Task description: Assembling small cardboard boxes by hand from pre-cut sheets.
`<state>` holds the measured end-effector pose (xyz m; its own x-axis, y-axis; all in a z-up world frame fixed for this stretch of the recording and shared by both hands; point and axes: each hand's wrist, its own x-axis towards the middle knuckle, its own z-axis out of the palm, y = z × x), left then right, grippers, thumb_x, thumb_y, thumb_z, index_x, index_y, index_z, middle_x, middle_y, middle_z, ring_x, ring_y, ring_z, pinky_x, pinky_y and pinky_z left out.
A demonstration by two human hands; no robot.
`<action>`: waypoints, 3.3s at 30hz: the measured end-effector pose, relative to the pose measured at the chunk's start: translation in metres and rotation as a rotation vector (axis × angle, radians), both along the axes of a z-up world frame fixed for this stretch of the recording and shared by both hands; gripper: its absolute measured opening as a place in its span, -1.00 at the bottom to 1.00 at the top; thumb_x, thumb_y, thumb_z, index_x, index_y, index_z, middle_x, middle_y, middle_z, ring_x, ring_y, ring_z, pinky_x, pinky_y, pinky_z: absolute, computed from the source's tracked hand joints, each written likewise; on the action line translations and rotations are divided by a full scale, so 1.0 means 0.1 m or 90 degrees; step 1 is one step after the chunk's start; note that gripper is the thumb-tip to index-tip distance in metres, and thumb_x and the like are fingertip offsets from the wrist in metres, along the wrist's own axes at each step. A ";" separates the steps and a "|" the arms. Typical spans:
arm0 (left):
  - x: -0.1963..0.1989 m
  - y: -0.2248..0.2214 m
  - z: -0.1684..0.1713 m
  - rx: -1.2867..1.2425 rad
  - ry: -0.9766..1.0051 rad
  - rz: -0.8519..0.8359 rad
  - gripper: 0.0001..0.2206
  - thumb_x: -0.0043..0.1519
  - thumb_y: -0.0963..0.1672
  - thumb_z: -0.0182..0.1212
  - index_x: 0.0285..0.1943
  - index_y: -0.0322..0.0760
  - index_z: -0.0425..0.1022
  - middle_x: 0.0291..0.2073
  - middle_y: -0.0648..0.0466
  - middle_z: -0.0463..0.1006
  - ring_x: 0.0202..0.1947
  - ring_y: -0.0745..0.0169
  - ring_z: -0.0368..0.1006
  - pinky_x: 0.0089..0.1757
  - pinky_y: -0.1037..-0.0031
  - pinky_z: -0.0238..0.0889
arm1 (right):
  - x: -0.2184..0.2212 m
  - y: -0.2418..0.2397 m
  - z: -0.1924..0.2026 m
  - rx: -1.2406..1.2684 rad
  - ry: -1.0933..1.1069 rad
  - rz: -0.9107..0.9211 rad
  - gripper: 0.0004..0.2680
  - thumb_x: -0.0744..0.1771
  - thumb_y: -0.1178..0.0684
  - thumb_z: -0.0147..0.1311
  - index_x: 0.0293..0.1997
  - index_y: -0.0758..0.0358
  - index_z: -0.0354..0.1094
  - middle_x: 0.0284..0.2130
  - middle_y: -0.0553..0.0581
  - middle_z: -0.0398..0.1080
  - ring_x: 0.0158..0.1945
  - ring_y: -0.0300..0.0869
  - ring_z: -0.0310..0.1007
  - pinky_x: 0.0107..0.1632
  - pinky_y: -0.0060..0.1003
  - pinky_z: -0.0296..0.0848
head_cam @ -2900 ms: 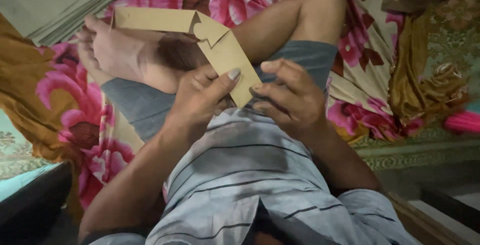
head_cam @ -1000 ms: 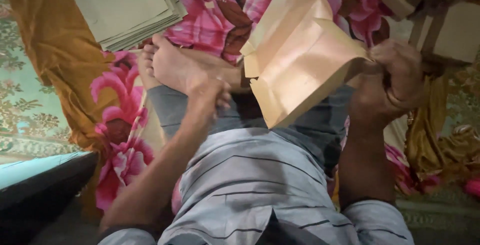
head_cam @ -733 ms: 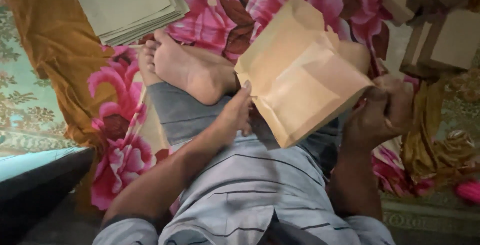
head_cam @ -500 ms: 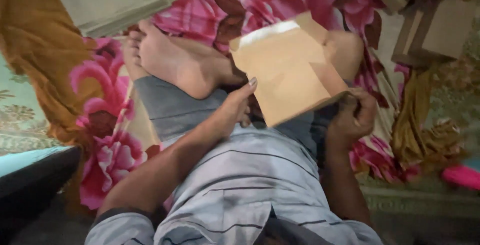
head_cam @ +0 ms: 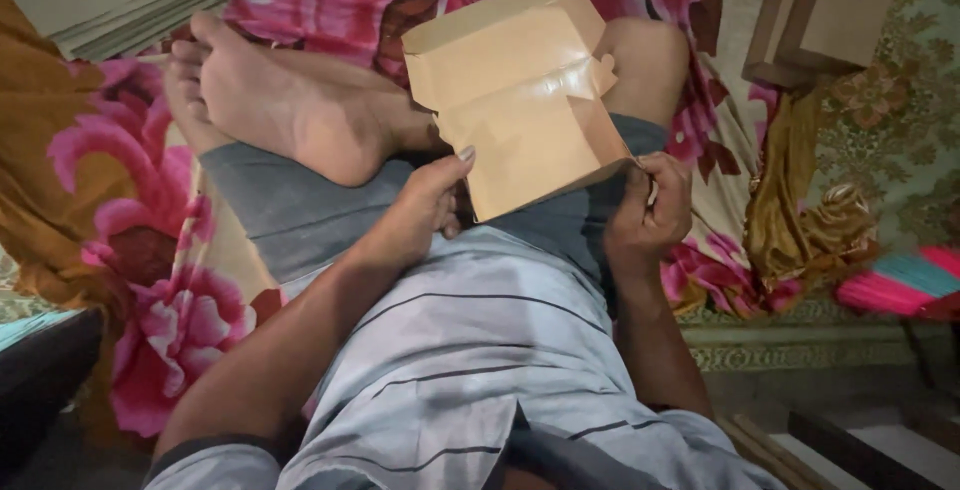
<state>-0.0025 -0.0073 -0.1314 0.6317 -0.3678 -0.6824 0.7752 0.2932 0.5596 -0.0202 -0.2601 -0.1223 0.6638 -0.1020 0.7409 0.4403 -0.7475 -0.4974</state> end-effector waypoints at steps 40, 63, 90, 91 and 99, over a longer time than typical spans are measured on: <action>0.09 0.15 -0.31 0.135 -0.215 0.018 -0.52 0.15 -0.07 0.21 0.28 -0.31 0.41 0.09 0.05 0.61 0.05 0.29 0.52 0.03 0.44 0.42 | 1.04 0.07 0.81 0.191 0.659 -0.100 -0.74 0.45 -0.21 -0.14 -0.21 0.01 0.45 -0.43 -0.11 0.47 -0.49 -0.43 0.35 -0.46 -0.54 0.29; 0.19 0.35 -0.30 0.119 -0.510 0.131 -0.65 0.35 -0.23 0.02 0.34 -0.43 0.34 -0.09 -0.10 0.56 -0.05 0.18 0.47 0.10 0.15 0.34 | 0.50 -0.38 0.48 0.244 0.367 0.157 -0.83 0.36 0.26 0.12 0.05 0.38 0.34 0.00 0.36 0.47 0.09 -0.09 0.45 0.11 -0.08 0.52; 0.42 0.42 0.56 0.943 -1.361 0.327 -0.71 0.36 -0.23 -0.06 -0.08 -0.18 0.67 -0.22 -0.04 0.61 -0.27 -0.04 0.56 -0.27 0.31 0.22 | -0.22 0.60 1.39 -0.019 0.117 0.182 -0.43 0.27 -0.29 0.25 0.09 0.58 0.31 0.06 0.54 0.38 0.21 0.33 0.40 0.32 0.15 0.37; 0.38 0.42 0.70 0.941 -1.365 0.322 -0.71 0.36 -0.23 -0.06 -0.08 -0.18 0.67 -0.22 -0.04 0.61 -0.27 -0.04 0.56 -0.27 0.31 0.22 | -0.20 0.67 1.45 -0.016 0.117 0.178 -0.43 0.27 -0.29 0.25 0.09 0.58 0.31 0.06 0.54 0.38 0.21 0.33 0.40 0.32 0.15 0.37; 0.22 0.59 0.86 0.987 -1.240 0.171 -0.66 0.50 -0.16 -0.22 0.11 -0.23 0.59 -0.04 -0.01 0.62 -0.04 0.09 0.59 -0.05 0.22 0.11 | -0.03 0.82 1.55 -0.308 0.186 0.134 -0.69 0.31 0.16 0.29 0.17 0.35 0.39 0.19 0.33 0.37 0.23 0.15 0.44 0.20 0.04 0.46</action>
